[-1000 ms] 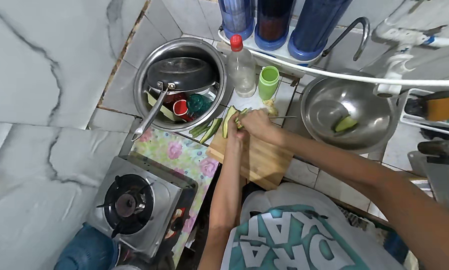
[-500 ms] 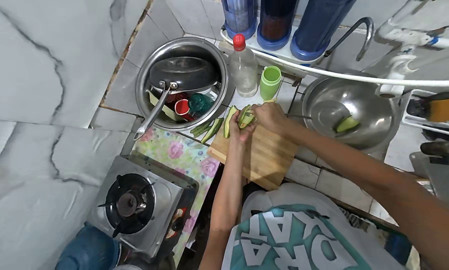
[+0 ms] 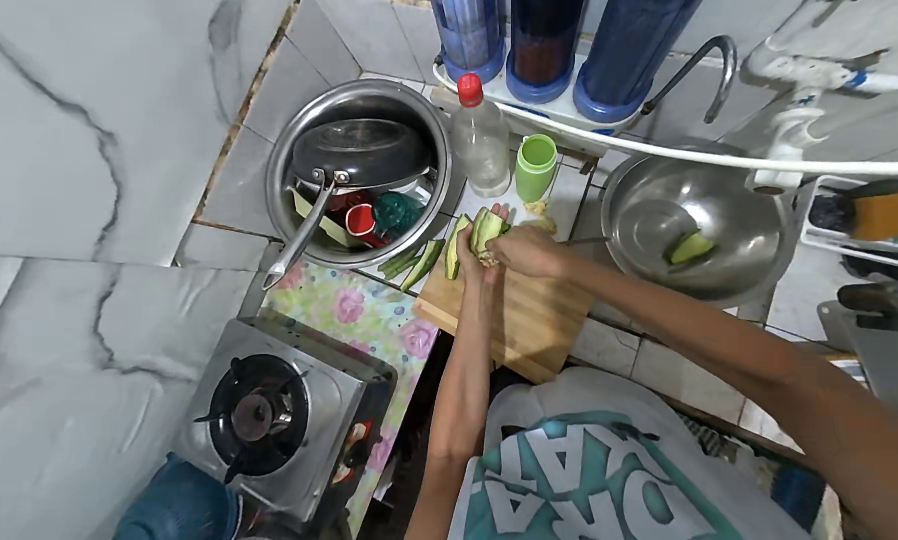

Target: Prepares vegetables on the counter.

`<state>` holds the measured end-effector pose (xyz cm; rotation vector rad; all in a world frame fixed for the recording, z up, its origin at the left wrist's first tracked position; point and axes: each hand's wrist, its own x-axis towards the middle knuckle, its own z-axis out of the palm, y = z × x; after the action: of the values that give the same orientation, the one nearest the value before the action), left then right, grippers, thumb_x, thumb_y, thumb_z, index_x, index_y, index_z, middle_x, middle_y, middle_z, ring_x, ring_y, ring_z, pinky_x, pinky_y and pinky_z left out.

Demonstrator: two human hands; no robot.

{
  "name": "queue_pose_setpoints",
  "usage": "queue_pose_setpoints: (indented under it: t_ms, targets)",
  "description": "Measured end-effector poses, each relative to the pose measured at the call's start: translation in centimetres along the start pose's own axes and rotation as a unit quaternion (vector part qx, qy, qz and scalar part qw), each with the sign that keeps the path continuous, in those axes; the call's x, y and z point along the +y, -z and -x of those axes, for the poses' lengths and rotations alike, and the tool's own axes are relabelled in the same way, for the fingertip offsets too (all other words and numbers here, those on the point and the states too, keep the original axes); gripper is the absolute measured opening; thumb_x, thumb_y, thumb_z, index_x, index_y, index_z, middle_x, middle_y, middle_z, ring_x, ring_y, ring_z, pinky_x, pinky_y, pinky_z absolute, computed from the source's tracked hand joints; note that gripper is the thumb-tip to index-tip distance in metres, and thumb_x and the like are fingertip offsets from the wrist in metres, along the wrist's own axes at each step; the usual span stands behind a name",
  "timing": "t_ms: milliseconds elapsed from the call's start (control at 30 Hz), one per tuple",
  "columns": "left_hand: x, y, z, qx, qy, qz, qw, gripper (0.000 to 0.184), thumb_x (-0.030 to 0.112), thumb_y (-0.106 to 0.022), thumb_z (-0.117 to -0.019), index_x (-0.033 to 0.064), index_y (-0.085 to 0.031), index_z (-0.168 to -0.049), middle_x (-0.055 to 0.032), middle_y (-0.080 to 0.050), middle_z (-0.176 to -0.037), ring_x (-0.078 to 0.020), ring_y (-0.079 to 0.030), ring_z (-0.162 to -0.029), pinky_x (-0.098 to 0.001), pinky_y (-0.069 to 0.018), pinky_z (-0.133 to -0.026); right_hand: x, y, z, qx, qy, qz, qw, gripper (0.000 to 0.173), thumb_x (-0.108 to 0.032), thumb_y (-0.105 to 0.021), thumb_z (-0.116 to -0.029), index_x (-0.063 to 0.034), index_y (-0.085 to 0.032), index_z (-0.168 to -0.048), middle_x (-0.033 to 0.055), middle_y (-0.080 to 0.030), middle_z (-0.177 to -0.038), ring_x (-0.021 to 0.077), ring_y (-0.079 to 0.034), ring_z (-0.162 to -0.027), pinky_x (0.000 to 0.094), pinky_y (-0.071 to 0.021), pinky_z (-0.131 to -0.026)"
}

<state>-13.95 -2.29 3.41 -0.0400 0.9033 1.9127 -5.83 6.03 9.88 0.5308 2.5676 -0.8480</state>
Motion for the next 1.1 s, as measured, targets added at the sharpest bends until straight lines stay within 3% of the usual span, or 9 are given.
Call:
queue_pose_setpoints:
  t_ms: [167, 267, 367, 467, 567, 667, 900, 1000, 1100]
  targets:
    - [-0.8, -0.4, 0.2, 0.122, 0.064, 0.133, 0.981, 0.039, 0.045, -0.040, -0.1043, 0.0125, -0.059, -0.114, -0.0078, -0.071, -0.105, -0.0181, -0.072, -0.092, -0.0354, -0.0617, -0.072, 3.0, -0.3, -0.5, -0.037, 0.053, -0.039, 0.997, 0.033, -0.022, -0.045, -0.1105, 0.0003, -0.068, -0.118, 0.0252, -0.070, -0.108, 0.0439, -0.066, -0.108, 0.0626, -0.0492, -0.093]
    - [-0.3, 1.3, -0.4, 0.086, 0.112, 0.247, 0.959, 0.063, 0.062, -0.037, -0.0998, 0.0146, -0.050, -0.139, -0.0098, -0.062, -0.139, -0.0254, -0.061, -0.129, -0.0432, -0.0573, -0.099, 7.3, -1.0, -1.0, 0.010, 0.067, -0.197, 0.978, 0.032, -0.015, -0.047, -0.1089, 0.0093, -0.067, -0.115, 0.0275, -0.068, -0.106, 0.0393, -0.066, -0.102, 0.0576, -0.0485, -0.095]
    - [0.1, 2.3, -0.9, 0.053, 0.123, 0.241, 0.961, 0.077, 0.071, -0.028, -0.0971, 0.0175, -0.043, -0.150, -0.0091, -0.051, -0.152, -0.0294, -0.050, -0.140, -0.0530, -0.0488, -0.107, 8.4, 0.6, -0.2, 0.046, -0.033, -0.239, 0.969, 0.035, -0.017, -0.042, -0.1115, 0.0118, -0.063, -0.112, 0.0284, -0.064, -0.104, 0.0381, -0.062, -0.098, 0.0559, -0.0466, -0.091]
    - [0.1, 1.2, -0.6, 0.071, 0.111, 0.146, 0.981, 0.066, 0.063, -0.028, -0.1016, 0.0172, -0.049, -0.143, -0.0095, -0.056, -0.145, -0.0296, -0.058, -0.128, -0.0538, -0.0521, -0.099, 6.3, 0.4, -0.2, 0.116, -0.082, -0.175, 0.974, 0.036, -0.022, -0.043, -0.1109, 0.0046, -0.067, -0.116, 0.0277, -0.069, -0.108, 0.0451, -0.066, -0.105, 0.0651, -0.0490, -0.091]
    - [-0.8, -0.9, -0.4, 0.095, 0.074, 0.038, 0.992, 0.041, 0.049, -0.036, -0.1057, 0.0150, -0.055, -0.120, -0.0059, -0.066, -0.110, -0.0184, -0.067, -0.095, -0.0378, -0.0584, -0.079, 1.3, -0.4, 0.0, 0.152, -0.135, -0.056, 0.977, 0.029, -0.016, -0.053, -0.1059, -0.0030, -0.068, -0.127, 0.0278, -0.070, -0.106, 0.0489, -0.068, -0.102, 0.0658, -0.0536, -0.082]
    - [-1.2, -1.2, -0.9, 0.085, 0.058, 0.038, 0.994, 0.044, 0.037, -0.029, -0.1105, 0.0073, -0.057, -0.125, -0.0092, -0.071, -0.117, -0.0180, -0.071, -0.104, -0.0327, -0.0591, -0.085, -1.3, -1.8, 0.8, 0.165, -0.101, -0.003, 0.981, 0.015, -0.003, -0.070, -0.0915, -0.0014, -0.072, -0.107, 0.0256, -0.070, -0.094, 0.0474, -0.069, -0.090, 0.0625, -0.0552, -0.072]
    - [-2.9, 0.8, -1.9, 0.078, 0.058, 0.029, 0.995, 0.043, 0.039, -0.031, -0.1098, 0.0087, -0.058, -0.123, -0.0096, -0.070, -0.122, -0.0188, -0.070, -0.108, -0.0348, -0.0596, -0.085, 2.5, -1.8, -1.2, -0.033, -0.040, -0.029, 0.998, 0.028, -0.019, -0.050, -0.1075, -0.0018, -0.070, -0.116, 0.0255, -0.070, -0.112, 0.0465, -0.065, -0.112, 0.0662, -0.0488, -0.092]
    - [-2.7, 0.8, -2.2, 0.056, 0.104, 0.096, 0.988, 0.050, 0.044, -0.028, -0.1094, 0.0083, -0.055, -0.132, -0.0119, -0.067, -0.130, -0.0246, -0.068, -0.117, -0.0397, -0.0592, -0.092, 6.5, -3.2, -0.7, -0.022, 0.047, -0.175, 0.983, 0.031, -0.016, -0.048, -0.1092, 0.0092, -0.066, -0.106, 0.0264, -0.066, -0.100, 0.0392, -0.064, -0.098, 0.0578, -0.0478, -0.090]
    - [-1.8, 0.6, -2.2, -0.016, 0.166, 0.156, 0.974, 0.056, 0.048, -0.026, -0.1089, 0.0106, -0.048, -0.144, -0.0134, -0.056, -0.147, -0.0303, -0.059, -0.131, -0.0438, -0.0541, -0.103, 9.6, -5.9, 1.2, 0.015, -0.001, -0.382, 0.924, 0.031, -0.015, -0.045, -0.1104, 0.0085, -0.064, -0.117, 0.0143, -0.064, -0.094, 0.0137, -0.058, -0.081, 0.0301, -0.0499, -0.078]
